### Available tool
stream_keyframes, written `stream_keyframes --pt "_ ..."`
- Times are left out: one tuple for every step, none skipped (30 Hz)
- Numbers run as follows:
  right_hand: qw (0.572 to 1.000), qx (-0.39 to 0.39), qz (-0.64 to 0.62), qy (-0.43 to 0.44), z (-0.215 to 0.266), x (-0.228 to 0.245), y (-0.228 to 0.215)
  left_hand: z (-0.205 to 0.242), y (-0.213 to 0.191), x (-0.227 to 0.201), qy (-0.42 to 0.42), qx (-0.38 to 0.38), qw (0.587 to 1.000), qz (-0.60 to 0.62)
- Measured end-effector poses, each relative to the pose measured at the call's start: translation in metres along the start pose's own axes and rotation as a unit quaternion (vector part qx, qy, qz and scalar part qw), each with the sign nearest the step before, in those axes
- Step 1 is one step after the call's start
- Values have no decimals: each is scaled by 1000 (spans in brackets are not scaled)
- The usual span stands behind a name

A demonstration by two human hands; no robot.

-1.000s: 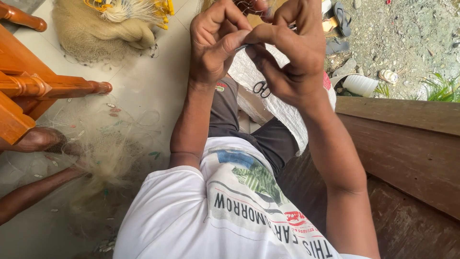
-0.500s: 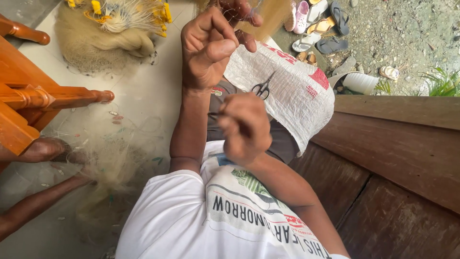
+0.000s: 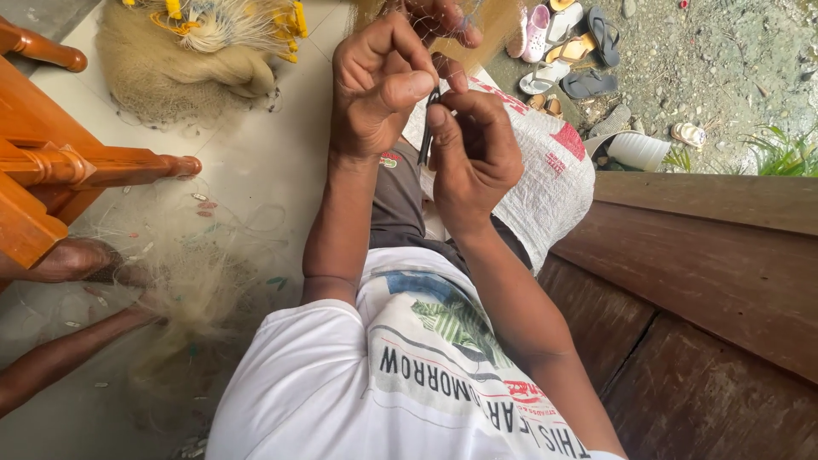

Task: Manually attaching weights or floats to a fishing net using a threading tool and scissors.

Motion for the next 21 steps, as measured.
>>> stream_keyframes --pt "1000 2 -1 -1 -2 0 -1 -1 2 -1 2 -1 1000 -1" --pt "1000 -2 -13 -27 -3 3 -2 -2 3 -3 9 1 1000 -2" --pt "998 -7 -25 -51 -4 6 -4 -2 5 -5 16 2 1000 -3" --pt "998 -6 -25 -51 -3 9 -5 -1 2 -3 16 1 1000 -3" --pt "998 -8 -22 -65 -3 14 -7 0 -1 -2 12 1 1000 8" --pt "997 -9 -18 -78 -2 18 -9 0 -4 0 7 1 1000 18" --pt "997 -8 -18 -76 -1 15 -11 0 -3 0 7 -1 1000 19" --pt "994 12 -35 -100 2 15 -12 -1 -1 -1 11 7 1000 -1" --pt "990 32 -52 -125 3 15 -13 -2 2 -2 15 16 1000 -20" --pt "990 31 -51 -125 2 15 -14 -2 1 -2 15 16 1000 -20" --pt "989 35 -40 -135 1 16 -15 -2 1 -1 12 11 1000 -20" --pt "988 38 -29 -145 1 18 -16 -1 1 0 10 5 1000 -20" --pt "988 39 -30 -146 -1 21 -16 -2 0 -1 11 5 1000 -21" --pt "987 28 -26 -157 -3 25 -18 -2 0 -2 16 6 1000 -25" --pt "986 18 -22 -166 -4 29 -20 -2 0 -2 20 6 999 -28" --pt "986 19 -23 -166 -5 33 -20 -1 -1 -3 21 4 999 -29" --pt "986 18 3 -166 -6 37 -20 -1 -2 -3 16 -3 1000 -26" --pt "985 17 28 -167 -7 42 -20 0 -3 -3 10 -11 1000 -23" --pt "985 18 28 -167 -8 42 -19 -1 -4 -3 10 -11 1000 -24" --pt "986 16 -14 -165 -10 42 -20 -1 -4 -2 11 -5 1000 -24" --pt "985 15 -55 -162 -11 42 -20 -1 -4 -2 12 1 1000 -25"
Point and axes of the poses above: each hand's wrist, its own z-axis away from the middle knuckle, its own y-axis out of the palm, x = y × z, the point moved 6 cm from there along -z, towards the middle knuckle, and after that the axes turned 12 degrees about z, right-handed, at the moved point
